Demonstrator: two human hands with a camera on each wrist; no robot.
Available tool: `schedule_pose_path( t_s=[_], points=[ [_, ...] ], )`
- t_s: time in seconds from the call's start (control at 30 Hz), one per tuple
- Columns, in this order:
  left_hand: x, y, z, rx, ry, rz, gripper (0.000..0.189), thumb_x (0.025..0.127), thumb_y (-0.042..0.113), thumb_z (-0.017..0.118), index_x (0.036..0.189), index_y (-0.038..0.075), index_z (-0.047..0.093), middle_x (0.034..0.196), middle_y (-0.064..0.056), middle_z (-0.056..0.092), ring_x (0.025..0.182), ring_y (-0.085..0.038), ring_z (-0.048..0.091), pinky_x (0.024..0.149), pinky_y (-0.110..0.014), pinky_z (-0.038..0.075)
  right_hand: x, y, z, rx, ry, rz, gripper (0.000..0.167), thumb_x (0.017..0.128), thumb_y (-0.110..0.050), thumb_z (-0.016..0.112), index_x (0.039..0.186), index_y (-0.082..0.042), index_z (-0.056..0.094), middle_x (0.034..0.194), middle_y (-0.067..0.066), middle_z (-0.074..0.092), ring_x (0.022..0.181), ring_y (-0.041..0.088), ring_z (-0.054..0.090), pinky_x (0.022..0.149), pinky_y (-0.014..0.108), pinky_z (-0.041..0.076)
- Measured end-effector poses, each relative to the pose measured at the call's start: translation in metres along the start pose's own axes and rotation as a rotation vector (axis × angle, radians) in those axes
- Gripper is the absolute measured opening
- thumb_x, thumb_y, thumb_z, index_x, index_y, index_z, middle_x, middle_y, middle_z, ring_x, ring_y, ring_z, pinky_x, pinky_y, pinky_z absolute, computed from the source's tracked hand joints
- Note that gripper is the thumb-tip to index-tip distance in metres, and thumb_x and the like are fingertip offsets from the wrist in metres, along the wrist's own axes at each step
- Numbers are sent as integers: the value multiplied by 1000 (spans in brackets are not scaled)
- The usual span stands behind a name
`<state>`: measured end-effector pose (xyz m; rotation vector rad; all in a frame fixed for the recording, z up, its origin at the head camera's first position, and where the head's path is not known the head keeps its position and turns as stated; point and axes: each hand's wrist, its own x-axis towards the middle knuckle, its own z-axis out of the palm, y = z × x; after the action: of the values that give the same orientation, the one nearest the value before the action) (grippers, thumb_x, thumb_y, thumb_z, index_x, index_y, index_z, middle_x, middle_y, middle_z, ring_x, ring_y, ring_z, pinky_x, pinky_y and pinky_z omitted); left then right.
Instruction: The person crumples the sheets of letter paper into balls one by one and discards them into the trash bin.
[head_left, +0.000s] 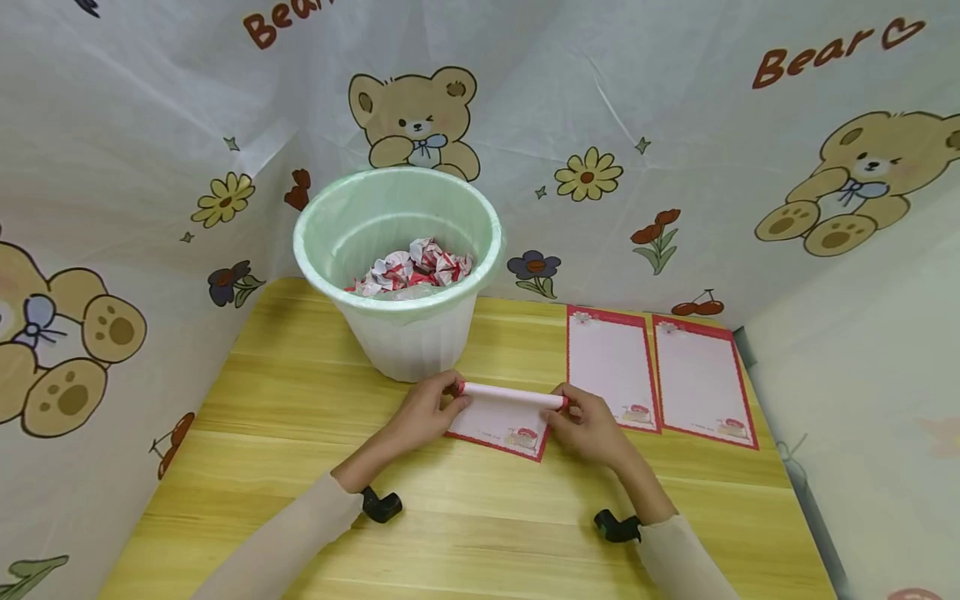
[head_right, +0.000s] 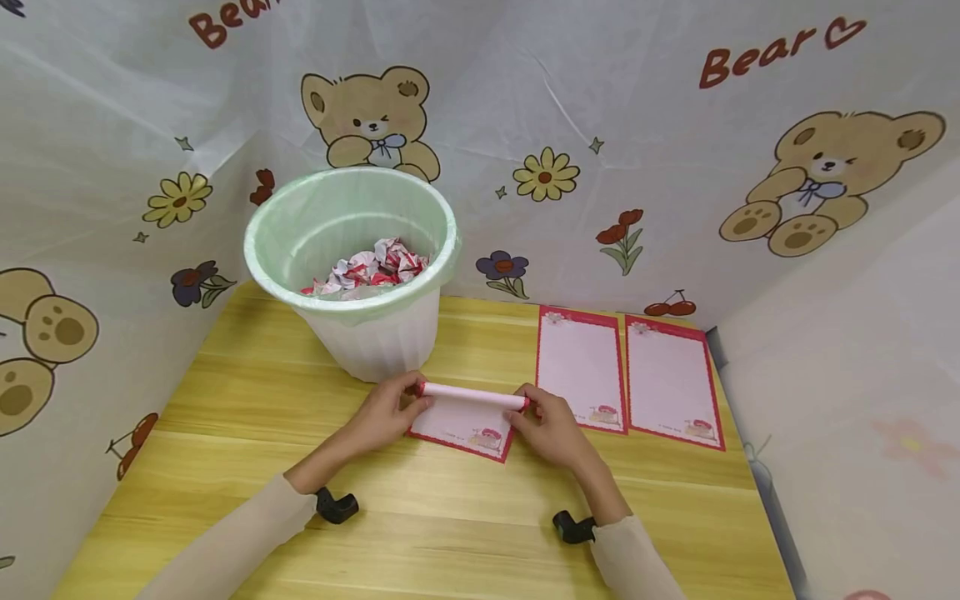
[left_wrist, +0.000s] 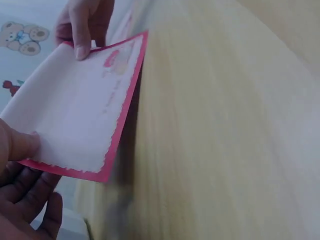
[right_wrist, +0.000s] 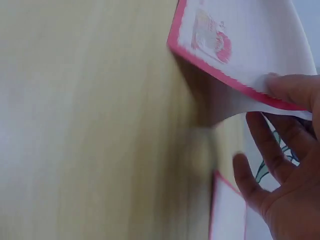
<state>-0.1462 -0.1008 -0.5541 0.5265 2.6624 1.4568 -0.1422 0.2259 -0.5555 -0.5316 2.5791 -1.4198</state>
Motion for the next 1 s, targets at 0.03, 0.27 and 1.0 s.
schedule_pose_path(
  t_s=[0.03, 0.27, 1.0],
  points=[
    [0, 2, -1, -47, 2, -5, 12, 103, 22, 75, 99, 17, 64, 97, 3, 70, 86, -10, 62, 78, -24, 53, 0, -1, -1, 64, 6, 3, 10, 102, -17, 76, 104, -16, 66, 91, 3, 67, 84, 9, 66, 73, 22, 57],
    [0, 18, -7, -292, 40, -14, 12, 105, 17, 72, 107, 6, 68, 95, -10, 69, 80, -13, 62, 71, -21, 55, -3, -12, -10, 294, 56, -61, 12, 105, -5, 69, 116, -3, 66, 107, 25, 78, 91, 10, 75, 79, 23, 65],
    [-7, 41, -9, -577, 239, 260, 50, 95, -9, 75, 143, -3, 62, 110, -17, 63, 79, -7, 66, 65, -18, 56, -6, -41, -4, 488, 364, -340, 50, 100, 18, 59, 149, 11, 50, 75, 5, 58, 61, 14, 42, 57, 29, 40]
  ],
)
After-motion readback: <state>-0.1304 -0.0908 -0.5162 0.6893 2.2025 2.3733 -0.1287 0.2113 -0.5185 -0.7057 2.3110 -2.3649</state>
